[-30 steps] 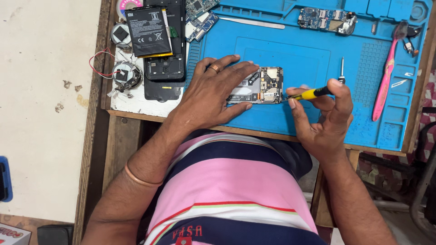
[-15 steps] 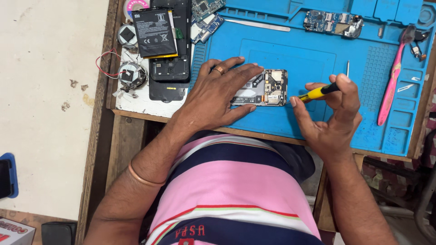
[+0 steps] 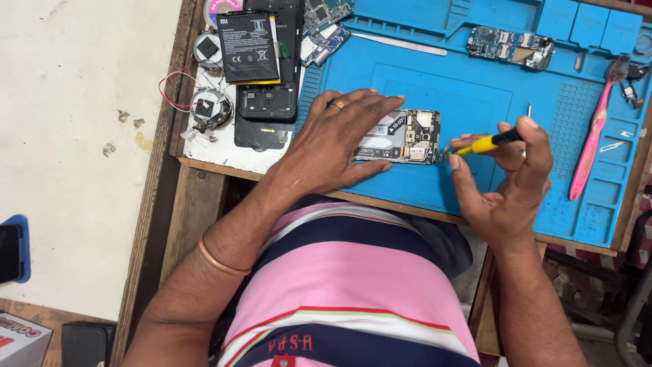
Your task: The person disassembles a smartphone by removing screws and detaching internal components. They use a screwdriver to loosen screws on the motherboard and then carefully lift and disconnect a small circuit board from the phone's interior.
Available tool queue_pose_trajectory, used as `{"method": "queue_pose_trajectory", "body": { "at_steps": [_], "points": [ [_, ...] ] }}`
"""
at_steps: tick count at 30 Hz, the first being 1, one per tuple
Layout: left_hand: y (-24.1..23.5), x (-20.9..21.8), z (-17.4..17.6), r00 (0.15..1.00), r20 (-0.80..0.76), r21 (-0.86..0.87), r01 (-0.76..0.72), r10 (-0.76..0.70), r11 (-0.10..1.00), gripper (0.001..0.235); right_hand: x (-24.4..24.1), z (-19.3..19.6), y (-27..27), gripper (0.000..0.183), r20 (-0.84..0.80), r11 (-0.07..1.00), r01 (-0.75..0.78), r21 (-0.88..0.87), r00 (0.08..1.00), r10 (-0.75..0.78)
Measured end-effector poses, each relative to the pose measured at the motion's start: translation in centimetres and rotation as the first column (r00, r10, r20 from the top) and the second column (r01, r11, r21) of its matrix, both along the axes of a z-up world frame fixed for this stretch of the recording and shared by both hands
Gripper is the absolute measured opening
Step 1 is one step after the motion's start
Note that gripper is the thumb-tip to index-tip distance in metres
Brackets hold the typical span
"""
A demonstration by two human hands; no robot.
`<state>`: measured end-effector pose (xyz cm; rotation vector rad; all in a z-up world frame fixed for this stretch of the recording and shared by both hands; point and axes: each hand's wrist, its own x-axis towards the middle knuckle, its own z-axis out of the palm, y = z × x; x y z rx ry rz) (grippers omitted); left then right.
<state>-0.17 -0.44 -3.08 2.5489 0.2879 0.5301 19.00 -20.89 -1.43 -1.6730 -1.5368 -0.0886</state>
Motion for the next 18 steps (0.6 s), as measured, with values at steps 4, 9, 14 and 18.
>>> {"method": "queue_pose_trajectory", "body": {
  "at_steps": [4, 9, 14, 18],
  "points": [
    [0.0, 0.0, 0.2, 1.000, -0.005, -0.037, -0.006, 0.006, 0.999, 0.091, -0.3, -0.2, 0.6, 0.085, -0.008, 0.998, -0.039, 0.050, 0.999, 0.039],
    [-0.1, 0.1, 0.5, 1.000, -0.021, -0.036, -0.016, 0.016, 0.999, 0.093, 0.1, -0.4, 0.3, 0.088, 0.021, 0.995, 0.091, 0.032, 0.996, -0.092],
    [-0.1, 0.0, 1.1, 1.000, 0.003, -0.049, -0.012, 0.012, 0.999, 0.092, 0.3, -0.5, 0.2, 0.080, -0.067, 0.998, -0.053, 0.033, 0.996, 0.056],
    [0.0, -0.1, 0.8, 1.000, 0.027, -0.059, -0.005, 0.006, 0.998, 0.086, 1.0, -1.0, 0.3, 0.083, -0.041, 0.998, 0.010, 0.061, 0.999, -0.007]
  ]
}}
